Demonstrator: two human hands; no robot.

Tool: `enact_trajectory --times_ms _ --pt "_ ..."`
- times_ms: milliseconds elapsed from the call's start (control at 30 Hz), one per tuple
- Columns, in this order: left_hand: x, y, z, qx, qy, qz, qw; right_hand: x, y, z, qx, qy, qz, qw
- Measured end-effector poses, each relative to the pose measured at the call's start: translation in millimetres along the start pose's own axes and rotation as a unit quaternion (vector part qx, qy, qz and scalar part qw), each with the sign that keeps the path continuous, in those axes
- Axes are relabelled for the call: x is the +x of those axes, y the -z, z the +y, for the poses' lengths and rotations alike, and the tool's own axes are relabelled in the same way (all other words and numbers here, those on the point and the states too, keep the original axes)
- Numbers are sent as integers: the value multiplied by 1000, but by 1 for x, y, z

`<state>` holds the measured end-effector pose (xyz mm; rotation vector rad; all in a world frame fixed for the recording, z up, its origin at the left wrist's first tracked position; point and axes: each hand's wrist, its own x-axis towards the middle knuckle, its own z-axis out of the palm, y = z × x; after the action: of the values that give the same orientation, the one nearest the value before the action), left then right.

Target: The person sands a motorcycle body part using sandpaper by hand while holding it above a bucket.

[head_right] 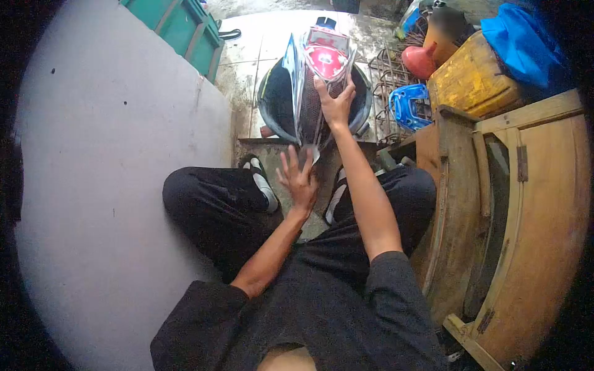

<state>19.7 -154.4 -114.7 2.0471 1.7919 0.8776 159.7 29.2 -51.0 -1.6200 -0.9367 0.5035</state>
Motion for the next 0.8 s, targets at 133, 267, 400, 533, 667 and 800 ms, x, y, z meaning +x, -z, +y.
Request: enact_trajectory --times_ms 133,267,400,533,667,800 --pt "11 0 9 -22 -3 21 1000 -7 2 0 -2 -3 6 1000" --pt "-2 0 1 0 11 0 1000 4 -1 1 -3 16 16 1000" --pt "24 9 18 -14 10 15 1000 -6 5 -5 -3 -13 -2 1000" --pt "-2 5 -3 14 22 3 1000 2 -2 4 -5 16 7 1000" --pt "37 8 18 -36 5 33 999 -3 3 -6 16 -8 -1 1000" --pt "-1 1 -5 -29 16 17 999 2 -1 3 0 14 6 1000"
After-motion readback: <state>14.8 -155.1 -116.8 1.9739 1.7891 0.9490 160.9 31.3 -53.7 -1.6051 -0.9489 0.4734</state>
